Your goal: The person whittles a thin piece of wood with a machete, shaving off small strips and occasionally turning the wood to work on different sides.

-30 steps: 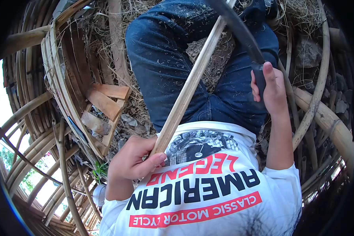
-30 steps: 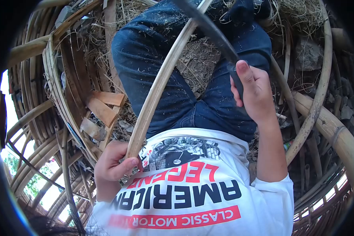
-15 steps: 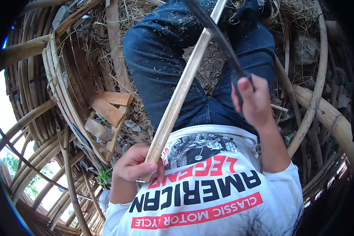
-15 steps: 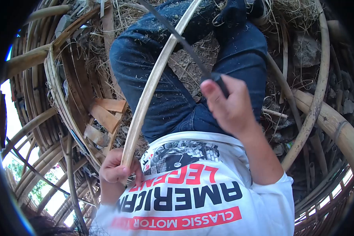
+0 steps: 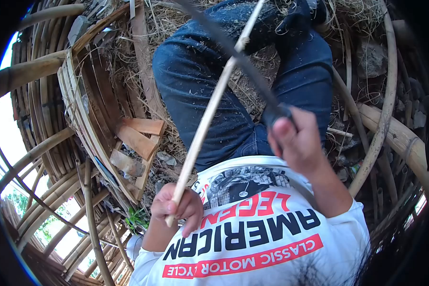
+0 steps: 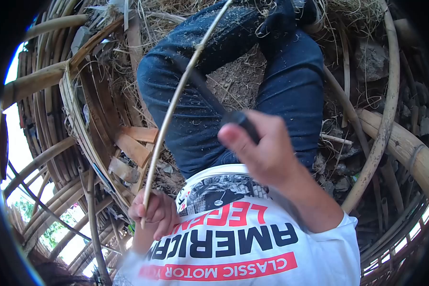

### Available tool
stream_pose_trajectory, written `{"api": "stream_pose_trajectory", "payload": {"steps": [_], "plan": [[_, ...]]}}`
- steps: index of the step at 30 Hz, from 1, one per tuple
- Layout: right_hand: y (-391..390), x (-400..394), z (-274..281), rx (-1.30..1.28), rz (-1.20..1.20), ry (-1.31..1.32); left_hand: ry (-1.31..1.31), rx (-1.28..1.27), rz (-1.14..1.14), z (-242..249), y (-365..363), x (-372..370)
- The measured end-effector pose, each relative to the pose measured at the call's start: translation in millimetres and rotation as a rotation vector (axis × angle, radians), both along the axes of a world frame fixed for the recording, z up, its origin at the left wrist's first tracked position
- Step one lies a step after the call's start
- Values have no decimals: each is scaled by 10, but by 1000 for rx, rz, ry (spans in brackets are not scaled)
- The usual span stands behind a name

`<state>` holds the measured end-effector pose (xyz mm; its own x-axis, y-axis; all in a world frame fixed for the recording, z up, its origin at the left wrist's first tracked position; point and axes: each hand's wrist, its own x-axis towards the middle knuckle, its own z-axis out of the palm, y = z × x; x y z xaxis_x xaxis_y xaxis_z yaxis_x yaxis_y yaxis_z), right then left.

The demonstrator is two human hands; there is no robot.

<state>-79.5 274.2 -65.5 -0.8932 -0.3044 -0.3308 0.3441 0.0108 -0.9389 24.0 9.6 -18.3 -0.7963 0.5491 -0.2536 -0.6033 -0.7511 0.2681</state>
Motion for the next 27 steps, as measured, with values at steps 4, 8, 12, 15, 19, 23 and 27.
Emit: {"api": "stream_pose_trajectory", "payload": {"steps": [4,8,12,15,19,23,27], "plan": [[97,-28,-48,-3,48,54,3,15,4,25,-72,19],[146,-162,-202,0,-13,-15,-89,-136,-29,24,-29,81],[-114,15,41,-23,-27,-35,-34,-52,-6,-62,-12,55],[-114,47,78,-11,73,28,6,56,11,-81,-80,16],[83,-112,-220,-20,-19,-48,32,46,-15,-34,-170,123],[54,-138,-161,38,-103,-106,-17,-114,-25,-85,-97,137],[-87,84,60,27,200,85,62,102,60,-139,-97,33]]}}
